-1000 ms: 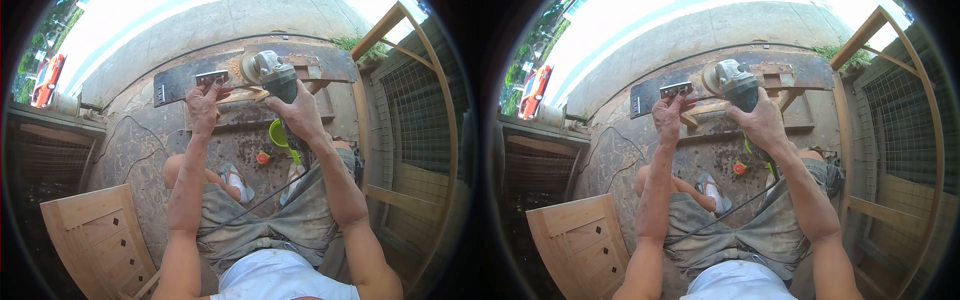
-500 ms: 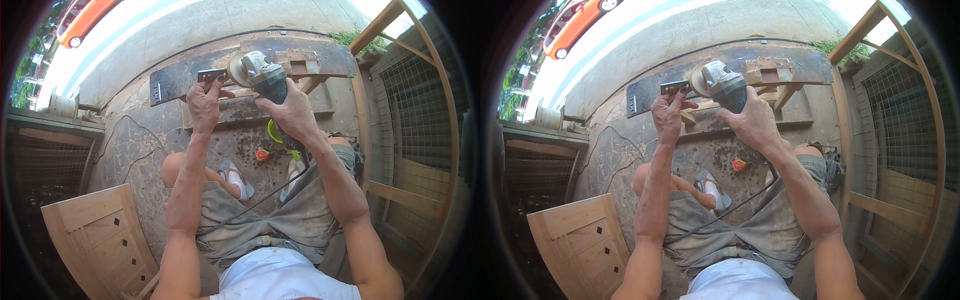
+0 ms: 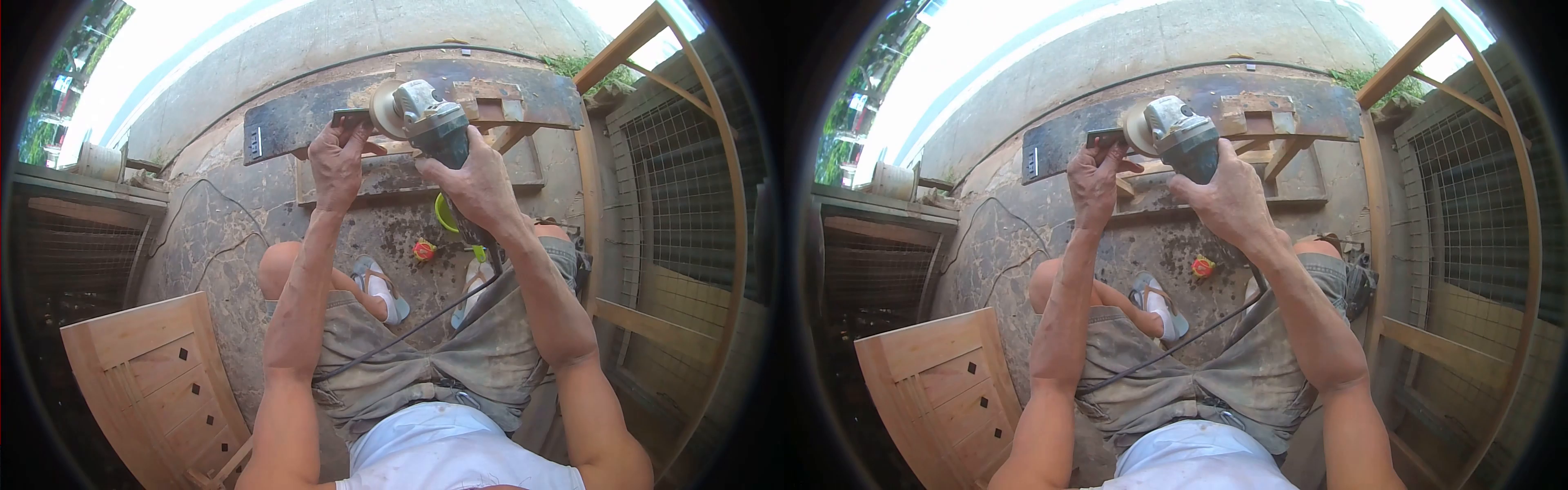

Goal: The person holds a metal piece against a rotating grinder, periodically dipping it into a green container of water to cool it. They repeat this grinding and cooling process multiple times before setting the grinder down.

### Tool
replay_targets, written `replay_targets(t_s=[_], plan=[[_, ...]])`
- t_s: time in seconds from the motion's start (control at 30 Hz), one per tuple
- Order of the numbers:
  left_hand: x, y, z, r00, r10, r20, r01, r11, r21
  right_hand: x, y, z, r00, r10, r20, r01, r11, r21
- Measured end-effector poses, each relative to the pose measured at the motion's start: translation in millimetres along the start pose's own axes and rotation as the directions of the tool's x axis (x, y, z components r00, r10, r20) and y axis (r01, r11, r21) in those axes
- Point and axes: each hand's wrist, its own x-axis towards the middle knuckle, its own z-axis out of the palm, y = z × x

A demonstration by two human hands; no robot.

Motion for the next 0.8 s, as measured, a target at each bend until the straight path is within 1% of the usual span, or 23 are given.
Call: replay_targets(t_s=[0.07,0.17,0.3,0.4,0.5,0.6,0.8], plan=[[0.0,0.1,-1.0,1.0,-0.004,0.003,0.004,1.0,0.001,0.0,3.1,0.8,1.0,-0.021,-0.021,0.02,0.999,-0.028],[0.1,-1.1,-1.9,1.0,-0.007,0.024,0.007,1.0,0.006,-0.4,0.5,0.5,1.0,-0.002,-0.019,0.001,1.0,-0.028],[0.5,-0.4,1.2,0.999,0.005,0.046,-0.004,1.0,-0.011,-0.5,0.7,1.5,1.0,-0.022,-0.018,0.021,1.0,-0.014],[0.6,-1.3,-1.5,1.0,-0.014,0.026,0.014,1.0,-0.003,-1.5,-2.7,0.7,1.0,-0.019,-0.011,0.019,1.0,-0.003],[0.6,2.5,-2.6,1.0,-0.013,0.027,0.011,0.998,0.065,-1.9,-3.0,-1.0,1.0,-0.007,-0.004,0.007,1.0,0.005],[-1.0,3.1,0.3,1.0,0.008,0.027,-0.008,1.0,0.011,-3.0,-6.2,0.0,1.0,-0.001,0.011,0.001,1.0,0.01],[-0.2,0.0,-1.3,1.0,0.01,0.025,-0.01,1.0,-0.009,-3.2,-6.2,0.8,1.0,0.001,0.017,-0.002,1.0,0.017]])
